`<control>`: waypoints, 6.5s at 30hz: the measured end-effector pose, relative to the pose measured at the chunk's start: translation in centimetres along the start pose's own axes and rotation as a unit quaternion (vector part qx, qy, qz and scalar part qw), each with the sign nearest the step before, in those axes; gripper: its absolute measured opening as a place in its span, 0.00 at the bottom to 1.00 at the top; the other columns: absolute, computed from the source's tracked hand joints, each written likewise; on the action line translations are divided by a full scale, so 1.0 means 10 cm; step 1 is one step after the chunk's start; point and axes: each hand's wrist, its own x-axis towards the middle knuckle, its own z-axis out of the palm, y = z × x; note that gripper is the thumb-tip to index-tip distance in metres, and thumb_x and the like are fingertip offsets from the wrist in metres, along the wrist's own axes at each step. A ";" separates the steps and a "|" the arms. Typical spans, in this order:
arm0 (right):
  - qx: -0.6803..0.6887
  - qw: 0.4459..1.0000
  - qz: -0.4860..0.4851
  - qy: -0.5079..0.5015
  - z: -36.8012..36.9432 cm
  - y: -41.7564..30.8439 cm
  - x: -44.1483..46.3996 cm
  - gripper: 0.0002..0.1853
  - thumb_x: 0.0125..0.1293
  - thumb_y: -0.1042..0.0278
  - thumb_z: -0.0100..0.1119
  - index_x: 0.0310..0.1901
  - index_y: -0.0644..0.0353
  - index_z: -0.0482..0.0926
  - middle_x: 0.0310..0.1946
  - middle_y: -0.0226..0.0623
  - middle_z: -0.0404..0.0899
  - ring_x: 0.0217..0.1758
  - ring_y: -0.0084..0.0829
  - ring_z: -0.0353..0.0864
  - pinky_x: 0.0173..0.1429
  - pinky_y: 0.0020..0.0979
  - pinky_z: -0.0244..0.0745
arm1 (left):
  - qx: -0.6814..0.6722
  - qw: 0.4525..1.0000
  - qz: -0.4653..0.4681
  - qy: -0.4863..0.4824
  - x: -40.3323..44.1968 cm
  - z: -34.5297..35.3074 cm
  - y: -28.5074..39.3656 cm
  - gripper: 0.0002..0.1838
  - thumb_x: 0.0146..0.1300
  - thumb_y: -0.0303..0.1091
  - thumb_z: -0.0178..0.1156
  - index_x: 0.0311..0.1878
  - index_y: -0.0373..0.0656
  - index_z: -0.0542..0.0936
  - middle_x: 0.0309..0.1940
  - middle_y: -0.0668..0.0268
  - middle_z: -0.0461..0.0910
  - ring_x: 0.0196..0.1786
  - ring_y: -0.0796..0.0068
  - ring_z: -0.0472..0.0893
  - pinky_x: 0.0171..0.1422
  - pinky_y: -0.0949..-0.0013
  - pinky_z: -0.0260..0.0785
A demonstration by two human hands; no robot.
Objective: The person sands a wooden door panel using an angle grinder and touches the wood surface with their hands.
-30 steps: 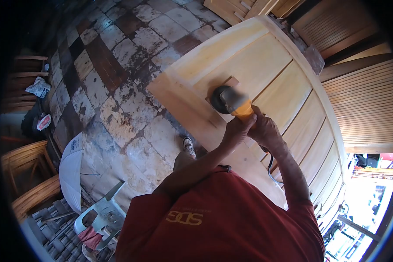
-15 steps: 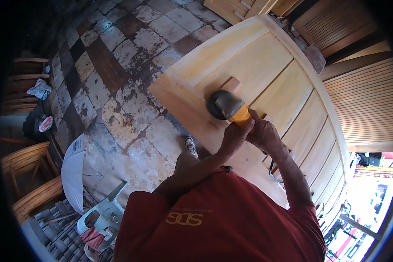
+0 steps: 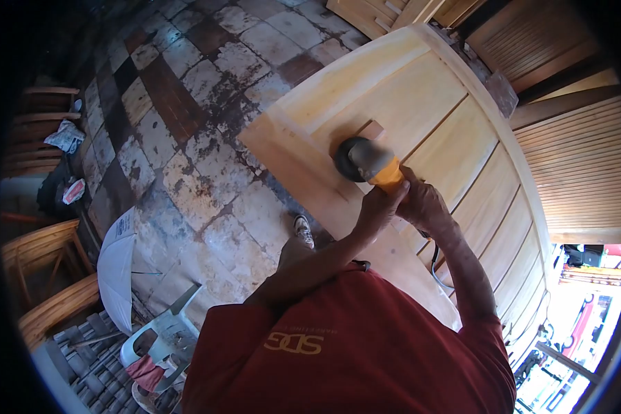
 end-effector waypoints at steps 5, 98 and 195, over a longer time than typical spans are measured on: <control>0.012 1.000 -0.006 0.011 0.01 0.00 0.00 0.47 0.61 0.48 0.80 0.77 0.52 0.66 0.44 0.55 0.90 0.51 0.58 0.91 0.56 0.51 0.87 | -0.004 1.000 0.019 0.003 0.00 0.01 0.02 0.36 0.74 0.63 0.67 0.59 0.32 0.83 0.42 0.60 0.88 0.47 0.75 0.87 0.51 0.65 0.79; 0.047 0.995 0.068 0.050 -0.51 0.43 0.47 0.49 0.57 0.43 0.80 0.77 0.49 0.66 0.47 0.55 0.91 0.54 0.56 0.92 0.57 0.49 0.87 | -0.087 0.991 -0.024 -0.103 0.90 0.51 0.31 0.42 0.74 0.60 0.69 0.70 0.27 0.73 0.57 0.48 0.85 0.52 0.59 0.92 0.55 0.56 0.91; 0.053 0.991 0.096 0.072 -0.63 0.40 0.60 0.50 0.56 0.47 0.81 0.78 0.52 0.67 0.48 0.52 0.92 0.53 0.52 0.93 0.56 0.47 0.87 | -0.052 0.988 -0.030 -0.143 1.17 0.50 0.48 0.40 0.73 0.57 0.68 0.68 0.25 0.75 0.57 0.45 0.84 0.49 0.55 0.92 0.48 0.57 0.93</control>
